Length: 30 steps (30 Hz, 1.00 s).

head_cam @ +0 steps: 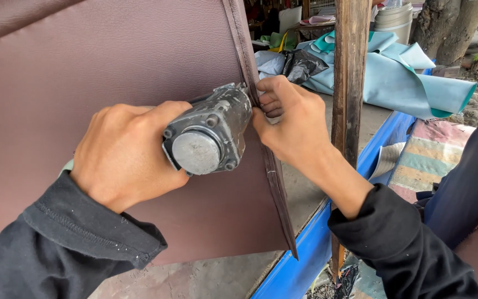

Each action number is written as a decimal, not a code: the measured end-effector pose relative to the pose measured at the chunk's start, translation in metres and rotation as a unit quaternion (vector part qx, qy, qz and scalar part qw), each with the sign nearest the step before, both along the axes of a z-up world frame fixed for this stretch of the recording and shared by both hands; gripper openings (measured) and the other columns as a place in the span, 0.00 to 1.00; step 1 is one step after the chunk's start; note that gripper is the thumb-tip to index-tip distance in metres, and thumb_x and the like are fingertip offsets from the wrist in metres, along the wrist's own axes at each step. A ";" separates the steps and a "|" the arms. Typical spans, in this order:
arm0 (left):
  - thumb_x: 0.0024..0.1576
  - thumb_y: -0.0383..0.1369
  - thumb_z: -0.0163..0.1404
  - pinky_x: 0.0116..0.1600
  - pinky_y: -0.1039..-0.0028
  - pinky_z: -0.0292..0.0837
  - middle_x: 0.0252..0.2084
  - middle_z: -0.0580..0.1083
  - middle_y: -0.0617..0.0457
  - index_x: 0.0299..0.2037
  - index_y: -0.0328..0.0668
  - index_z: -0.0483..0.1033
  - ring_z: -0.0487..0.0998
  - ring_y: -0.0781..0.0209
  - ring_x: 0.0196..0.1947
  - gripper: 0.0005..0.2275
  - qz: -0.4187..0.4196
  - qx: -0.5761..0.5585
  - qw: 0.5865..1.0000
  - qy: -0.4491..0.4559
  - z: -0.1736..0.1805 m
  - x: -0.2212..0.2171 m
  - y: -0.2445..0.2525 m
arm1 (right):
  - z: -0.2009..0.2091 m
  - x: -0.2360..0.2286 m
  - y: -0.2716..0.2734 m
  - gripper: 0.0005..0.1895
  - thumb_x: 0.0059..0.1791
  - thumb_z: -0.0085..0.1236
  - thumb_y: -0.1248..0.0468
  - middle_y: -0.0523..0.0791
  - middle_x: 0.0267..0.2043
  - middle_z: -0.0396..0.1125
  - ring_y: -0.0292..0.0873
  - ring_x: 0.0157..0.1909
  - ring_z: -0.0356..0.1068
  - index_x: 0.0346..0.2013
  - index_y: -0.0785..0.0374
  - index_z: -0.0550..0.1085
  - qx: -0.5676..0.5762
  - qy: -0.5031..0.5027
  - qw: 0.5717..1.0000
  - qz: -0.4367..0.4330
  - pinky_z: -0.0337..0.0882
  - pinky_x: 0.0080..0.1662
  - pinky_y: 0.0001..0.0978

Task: Attaching brown upholstery fabric to a seat frame using a pneumatic stapler

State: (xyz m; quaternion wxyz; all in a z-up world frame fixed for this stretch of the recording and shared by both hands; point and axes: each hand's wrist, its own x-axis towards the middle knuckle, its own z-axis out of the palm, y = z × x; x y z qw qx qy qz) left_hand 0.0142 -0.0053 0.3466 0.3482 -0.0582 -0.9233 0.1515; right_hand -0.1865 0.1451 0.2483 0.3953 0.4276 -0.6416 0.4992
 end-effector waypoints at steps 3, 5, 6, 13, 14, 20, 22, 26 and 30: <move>0.40 0.34 0.58 0.28 0.56 0.72 0.23 0.80 0.57 0.44 0.55 0.83 0.78 0.44 0.23 0.18 -0.010 0.018 1.000 -0.003 -0.010 0.000 -0.003 | -0.001 -0.004 0.006 0.15 0.46 0.69 0.72 0.46 0.36 0.77 0.39 0.36 0.78 0.46 0.64 0.77 -0.026 -0.031 0.996 0.083 0.82 0.40 0.27; 0.39 0.35 0.58 0.28 0.54 0.73 0.24 0.80 0.56 0.45 0.56 0.83 0.79 0.41 0.24 0.20 -0.003 0.019 1.000 -0.002 -0.016 -0.002 -0.004 | -0.001 -0.007 0.008 0.13 0.47 0.70 0.72 0.46 0.35 0.77 0.38 0.37 0.79 0.45 0.63 0.78 -0.034 -0.059 0.992 0.108 0.83 0.41 0.26; 0.40 0.37 0.58 0.27 0.52 0.72 0.25 0.80 0.57 0.44 0.54 0.81 0.78 0.41 0.24 0.19 -0.002 0.007 1.000 -0.007 -0.018 -0.002 -0.004 | 0.001 -0.008 0.009 0.13 0.47 0.71 0.72 0.46 0.35 0.78 0.37 0.36 0.79 0.44 0.63 0.78 -0.040 -0.079 0.988 0.127 0.82 0.41 0.25; 0.39 0.35 0.56 0.25 0.50 0.70 0.27 0.80 0.57 0.46 0.52 0.80 0.78 0.39 0.24 0.20 0.019 -0.022 1.000 -0.011 -0.027 -0.006 -0.004 | 0.000 -0.013 0.008 0.14 0.45 0.74 0.72 0.44 0.34 0.77 0.34 0.35 0.78 0.41 0.60 0.78 -0.068 -0.149 0.967 0.195 0.80 0.40 0.21; 0.39 0.35 0.56 0.25 0.50 0.70 0.27 0.80 0.57 0.46 0.52 0.80 0.78 0.39 0.24 0.20 0.018 -0.023 0.999 -0.011 -0.027 -0.007 -0.004 | 0.000 -0.014 0.009 0.14 0.45 0.74 0.72 0.44 0.34 0.77 0.34 0.35 0.78 0.41 0.60 0.78 -0.069 -0.149 0.967 0.195 0.80 0.40 0.21; 0.40 0.38 0.57 0.25 0.49 0.70 0.28 0.80 0.59 0.46 0.51 0.79 0.78 0.39 0.26 0.20 0.027 -0.032 0.999 -0.007 -0.032 -0.010 -0.001 | -0.003 -0.018 0.009 0.14 0.47 0.73 0.72 0.45 0.36 0.76 0.36 0.37 0.78 0.43 0.61 0.77 -0.061 -0.124 0.967 0.215 0.82 0.43 0.23; 0.44 0.48 0.59 0.27 0.46 0.71 0.24 0.77 0.58 0.39 0.52 0.75 0.77 0.35 0.25 0.17 0.091 -0.026 0.995 -0.027 -0.033 -0.012 0.002 | -0.004 -0.021 0.009 0.14 0.47 0.74 0.70 0.43 0.37 0.76 0.35 0.39 0.78 0.44 0.59 0.77 -0.059 -0.110 0.969 0.215 0.81 0.44 0.23; 0.42 0.52 0.60 0.29 0.45 0.71 0.20 0.74 0.53 0.40 0.54 0.75 0.77 0.33 0.25 0.20 0.138 -0.020 0.990 -0.027 -0.037 -0.015 0.000 | -0.006 -0.021 0.008 0.14 0.49 0.72 0.70 0.43 0.38 0.75 0.36 0.40 0.78 0.45 0.59 0.76 -0.051 -0.108 0.969 0.217 0.82 0.46 0.24; 0.45 0.47 0.57 0.28 0.43 0.71 0.23 0.76 0.54 0.41 0.54 0.76 0.78 0.31 0.26 0.16 0.090 -0.039 0.995 0.012 -0.042 -0.011 -0.002 | -0.009 -0.018 0.009 0.13 0.49 0.71 0.71 0.44 0.39 0.75 0.37 0.41 0.77 0.45 0.60 0.76 -0.049 -0.096 0.970 0.218 0.83 0.45 0.25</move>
